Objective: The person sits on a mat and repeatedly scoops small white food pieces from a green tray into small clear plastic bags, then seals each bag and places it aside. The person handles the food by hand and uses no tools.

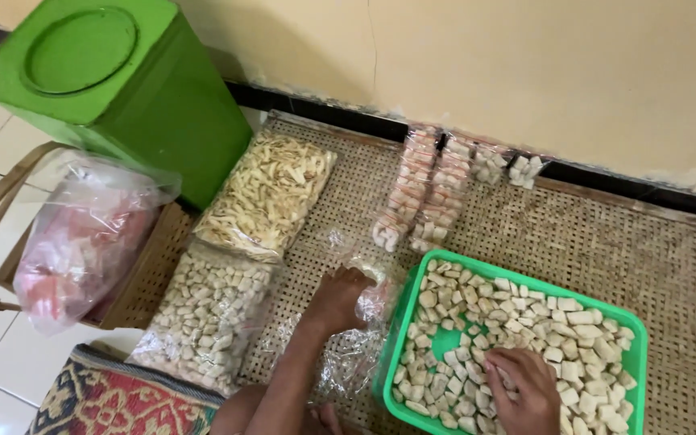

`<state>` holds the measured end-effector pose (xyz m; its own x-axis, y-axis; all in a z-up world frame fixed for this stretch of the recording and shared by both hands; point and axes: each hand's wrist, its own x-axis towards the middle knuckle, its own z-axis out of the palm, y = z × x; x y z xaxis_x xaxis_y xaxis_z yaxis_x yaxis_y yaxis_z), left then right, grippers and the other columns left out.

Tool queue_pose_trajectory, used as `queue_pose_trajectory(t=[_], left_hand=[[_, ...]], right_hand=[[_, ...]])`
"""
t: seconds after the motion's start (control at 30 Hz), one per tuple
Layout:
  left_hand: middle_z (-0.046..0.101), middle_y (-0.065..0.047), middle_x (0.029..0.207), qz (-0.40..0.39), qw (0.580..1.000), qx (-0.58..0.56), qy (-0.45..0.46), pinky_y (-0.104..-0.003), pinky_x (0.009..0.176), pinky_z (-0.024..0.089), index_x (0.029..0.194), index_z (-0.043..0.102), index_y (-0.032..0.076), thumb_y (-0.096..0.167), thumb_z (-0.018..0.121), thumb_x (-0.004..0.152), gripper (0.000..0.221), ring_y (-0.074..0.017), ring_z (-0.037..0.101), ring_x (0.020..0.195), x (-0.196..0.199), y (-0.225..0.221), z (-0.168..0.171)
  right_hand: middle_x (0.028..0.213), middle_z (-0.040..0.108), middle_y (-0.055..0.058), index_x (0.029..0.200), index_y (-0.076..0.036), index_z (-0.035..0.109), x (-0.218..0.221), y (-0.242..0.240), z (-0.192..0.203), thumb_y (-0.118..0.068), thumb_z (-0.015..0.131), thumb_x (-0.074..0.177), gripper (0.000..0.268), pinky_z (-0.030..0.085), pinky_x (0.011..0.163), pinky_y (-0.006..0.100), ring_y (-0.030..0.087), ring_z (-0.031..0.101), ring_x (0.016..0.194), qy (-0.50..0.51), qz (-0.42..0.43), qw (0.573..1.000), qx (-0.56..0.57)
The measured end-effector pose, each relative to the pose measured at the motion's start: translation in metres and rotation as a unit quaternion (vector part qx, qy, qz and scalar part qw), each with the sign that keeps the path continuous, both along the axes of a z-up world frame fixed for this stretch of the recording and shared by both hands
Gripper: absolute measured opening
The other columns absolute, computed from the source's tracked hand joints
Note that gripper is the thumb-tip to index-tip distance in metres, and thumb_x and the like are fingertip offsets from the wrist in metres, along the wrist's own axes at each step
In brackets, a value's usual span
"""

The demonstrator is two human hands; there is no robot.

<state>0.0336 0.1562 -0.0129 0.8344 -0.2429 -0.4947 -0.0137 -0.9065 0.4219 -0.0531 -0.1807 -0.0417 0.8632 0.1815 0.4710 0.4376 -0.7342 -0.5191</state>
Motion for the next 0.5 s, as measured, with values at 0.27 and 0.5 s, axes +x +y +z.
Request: queue_pose_trajectory(t=[0.27,0.5], left_hand=[[0.07,-0.007,0.112,0.022,0.992,0.005,-0.126,-0.05,0.11,0.04,0.102,0.072,0.012,0.01,0.079,0.086,0.017,-0.0223,0.063,0.11,-0.001,-0.009,-0.015],[0.079,-0.002,0.109,0.033,0.975,-0.036,-0.218,-0.053,0.094,0.045,0.101,0.079,0.017,0.019,0.08,0.085,0.016,-0.0232,0.072,0.1,-0.004,0.001,-0.01]], right_hand=[[0.129,0.064,-0.001,0.121,-0.022,0.067,0.022,0.016,0.0,-0.023,0.075,0.086,0.036,0.043,0.094,0.048,0.025,0.057,0.121,0.056,0.089,0.992,-0.07],[0.162,0.042,0.006,0.144,-0.024,0.058,0.027,0.019,0.025,-0.03,0.065,0.095,0.05,0.034,0.11,0.058,0.032,0.034,0.152,0.118,0.158,0.978,-0.072]])
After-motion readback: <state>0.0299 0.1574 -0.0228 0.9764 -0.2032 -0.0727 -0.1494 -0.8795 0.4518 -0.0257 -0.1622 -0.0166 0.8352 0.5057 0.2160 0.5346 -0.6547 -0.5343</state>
